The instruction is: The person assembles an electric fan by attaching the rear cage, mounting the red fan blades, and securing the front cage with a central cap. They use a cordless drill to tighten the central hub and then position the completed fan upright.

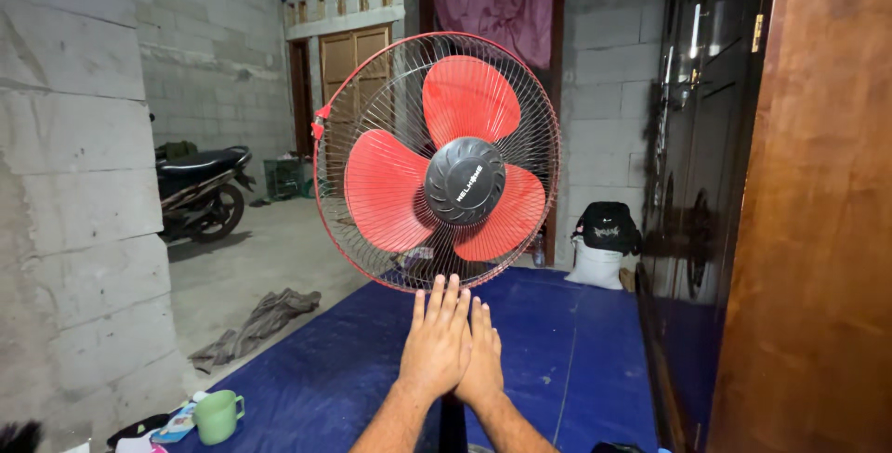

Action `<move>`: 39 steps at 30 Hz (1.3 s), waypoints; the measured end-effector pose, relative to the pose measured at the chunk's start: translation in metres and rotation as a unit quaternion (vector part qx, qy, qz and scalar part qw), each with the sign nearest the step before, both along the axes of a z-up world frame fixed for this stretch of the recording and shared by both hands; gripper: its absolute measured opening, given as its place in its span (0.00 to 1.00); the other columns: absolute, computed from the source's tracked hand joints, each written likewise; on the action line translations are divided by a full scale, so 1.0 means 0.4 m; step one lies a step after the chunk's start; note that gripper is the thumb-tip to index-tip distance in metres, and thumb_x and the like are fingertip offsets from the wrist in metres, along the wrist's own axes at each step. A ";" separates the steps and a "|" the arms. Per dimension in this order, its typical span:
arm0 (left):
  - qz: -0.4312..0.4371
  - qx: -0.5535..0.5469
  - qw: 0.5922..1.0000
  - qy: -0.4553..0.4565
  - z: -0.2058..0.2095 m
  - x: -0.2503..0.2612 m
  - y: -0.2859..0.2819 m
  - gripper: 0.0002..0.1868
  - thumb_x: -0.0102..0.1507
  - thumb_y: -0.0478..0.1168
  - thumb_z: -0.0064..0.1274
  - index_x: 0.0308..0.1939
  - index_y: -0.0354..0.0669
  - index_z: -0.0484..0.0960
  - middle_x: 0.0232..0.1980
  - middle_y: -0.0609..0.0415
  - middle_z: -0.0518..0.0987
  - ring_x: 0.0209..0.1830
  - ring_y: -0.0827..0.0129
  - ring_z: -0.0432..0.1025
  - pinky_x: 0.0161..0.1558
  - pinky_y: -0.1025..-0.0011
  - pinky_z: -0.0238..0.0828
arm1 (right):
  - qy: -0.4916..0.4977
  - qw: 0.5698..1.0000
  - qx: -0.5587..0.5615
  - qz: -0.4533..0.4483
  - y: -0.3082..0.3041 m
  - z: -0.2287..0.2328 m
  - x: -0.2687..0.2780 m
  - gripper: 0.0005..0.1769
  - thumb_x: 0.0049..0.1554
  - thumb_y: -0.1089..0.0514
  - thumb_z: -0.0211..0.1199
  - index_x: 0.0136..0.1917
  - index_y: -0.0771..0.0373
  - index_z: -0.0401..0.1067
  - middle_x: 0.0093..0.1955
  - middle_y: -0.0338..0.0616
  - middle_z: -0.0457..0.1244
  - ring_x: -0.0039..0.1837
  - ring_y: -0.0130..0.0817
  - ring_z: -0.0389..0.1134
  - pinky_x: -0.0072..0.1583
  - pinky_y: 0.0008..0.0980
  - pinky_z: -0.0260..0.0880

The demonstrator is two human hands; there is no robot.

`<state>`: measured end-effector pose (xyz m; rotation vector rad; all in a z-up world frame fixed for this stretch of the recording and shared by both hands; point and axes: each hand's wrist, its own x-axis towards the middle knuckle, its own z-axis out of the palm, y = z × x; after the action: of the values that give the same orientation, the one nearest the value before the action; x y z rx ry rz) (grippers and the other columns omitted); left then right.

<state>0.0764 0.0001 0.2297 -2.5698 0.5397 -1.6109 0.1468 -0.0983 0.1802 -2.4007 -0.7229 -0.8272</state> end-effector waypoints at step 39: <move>0.035 -0.153 0.972 0.174 -0.250 -0.112 0.001 0.40 0.64 0.54 0.51 0.75 0.39 0.61 0.80 0.34 0.52 0.81 0.37 0.38 0.74 0.36 0.30 | -0.012 0.999 -0.037 -0.011 -0.100 -0.123 -0.153 0.55 0.49 0.50 0.68 0.82 0.59 0.44 0.84 0.63 0.38 0.85 0.60 0.34 0.75 0.68 0.40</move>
<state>0.0315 0.0004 0.1299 -3.0861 0.2229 -1.3158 0.0855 -0.1383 0.1309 -2.4715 -0.7506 -0.8539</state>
